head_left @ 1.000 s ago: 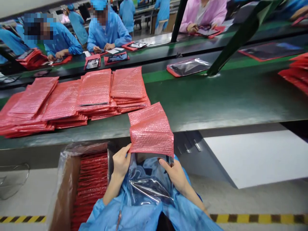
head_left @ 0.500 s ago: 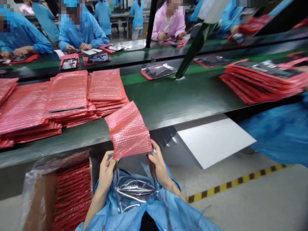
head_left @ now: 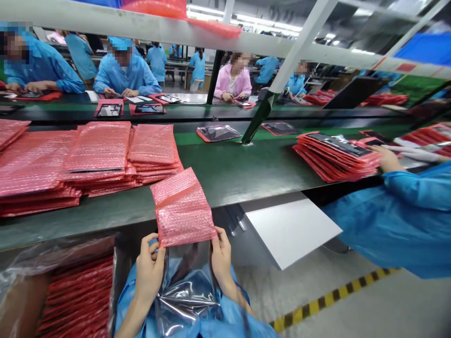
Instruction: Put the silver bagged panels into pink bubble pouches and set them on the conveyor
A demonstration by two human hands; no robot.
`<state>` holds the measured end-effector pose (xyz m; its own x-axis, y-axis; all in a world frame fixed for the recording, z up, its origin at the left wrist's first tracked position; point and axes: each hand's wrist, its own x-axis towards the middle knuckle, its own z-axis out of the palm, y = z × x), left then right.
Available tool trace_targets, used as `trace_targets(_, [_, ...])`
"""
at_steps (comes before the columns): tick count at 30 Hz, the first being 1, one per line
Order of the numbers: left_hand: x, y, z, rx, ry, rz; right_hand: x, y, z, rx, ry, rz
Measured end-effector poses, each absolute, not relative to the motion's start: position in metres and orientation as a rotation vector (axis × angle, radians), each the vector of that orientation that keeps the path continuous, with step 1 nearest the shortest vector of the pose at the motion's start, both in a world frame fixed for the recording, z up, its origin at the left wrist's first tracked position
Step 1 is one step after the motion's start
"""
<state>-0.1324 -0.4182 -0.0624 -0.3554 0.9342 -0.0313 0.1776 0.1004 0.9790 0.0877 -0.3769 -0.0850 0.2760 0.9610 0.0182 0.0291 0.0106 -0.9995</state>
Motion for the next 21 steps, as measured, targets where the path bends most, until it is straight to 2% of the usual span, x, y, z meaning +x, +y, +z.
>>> trace_targets(5, [-0.133, -0.421, -0.070, 1.132, 1.722, 1.302, 0.100, -0.387, -0.101, -1.380, -1.127, 0.963])
trace_targets(11, [-0.141, -0.429, -0.078, 1.268, 1.730, 1.234, 0.125, -0.409, -0.119, -1.307, -1.562, 0.682])
trace_targets(21, [-0.182, -0.438, -0.063, 1.662, 1.544, 1.128, 0.146, -0.442, -0.137, -1.231, -1.874, 0.533])
